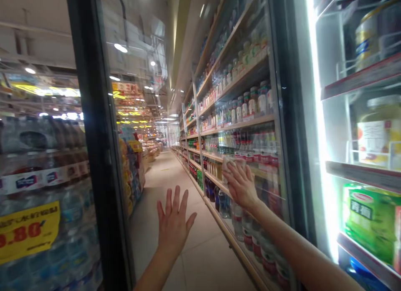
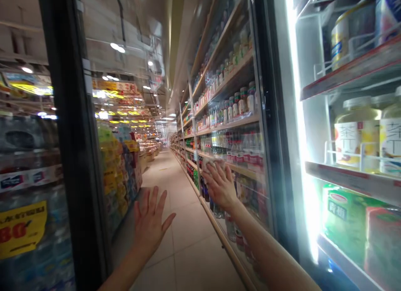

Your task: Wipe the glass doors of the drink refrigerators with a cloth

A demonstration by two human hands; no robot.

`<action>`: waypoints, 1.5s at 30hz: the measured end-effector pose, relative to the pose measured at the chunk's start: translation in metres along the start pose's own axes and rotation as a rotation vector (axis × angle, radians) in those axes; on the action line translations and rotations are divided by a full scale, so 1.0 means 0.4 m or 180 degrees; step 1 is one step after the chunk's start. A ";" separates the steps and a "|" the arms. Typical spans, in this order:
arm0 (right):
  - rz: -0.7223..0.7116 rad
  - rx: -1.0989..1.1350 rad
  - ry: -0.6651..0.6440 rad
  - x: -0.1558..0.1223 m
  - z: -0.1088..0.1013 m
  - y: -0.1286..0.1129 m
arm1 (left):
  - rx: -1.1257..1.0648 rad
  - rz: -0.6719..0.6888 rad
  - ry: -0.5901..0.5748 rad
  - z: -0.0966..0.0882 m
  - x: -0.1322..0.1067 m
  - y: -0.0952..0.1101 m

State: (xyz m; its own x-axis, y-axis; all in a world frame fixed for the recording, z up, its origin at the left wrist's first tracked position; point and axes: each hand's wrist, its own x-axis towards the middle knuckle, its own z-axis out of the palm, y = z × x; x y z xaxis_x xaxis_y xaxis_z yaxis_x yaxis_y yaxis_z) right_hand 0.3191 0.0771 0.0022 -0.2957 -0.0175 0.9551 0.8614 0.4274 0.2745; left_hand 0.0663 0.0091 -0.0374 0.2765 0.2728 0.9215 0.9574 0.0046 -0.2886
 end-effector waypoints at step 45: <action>-0.0138 0.0021 0.0054 0.147 0.005 -0.019 | -0.0053 0.0163 0.0032 -0.027 0.016 -0.042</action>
State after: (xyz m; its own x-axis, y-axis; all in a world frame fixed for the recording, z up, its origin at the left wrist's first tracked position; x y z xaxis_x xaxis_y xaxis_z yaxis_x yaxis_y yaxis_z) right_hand 0.2943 0.0745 0.0558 -0.3256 -0.0517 0.9441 0.8451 0.4320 0.3151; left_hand 0.0529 0.0003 -0.0241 0.3258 0.2625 0.9083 0.9433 -0.0252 -0.3311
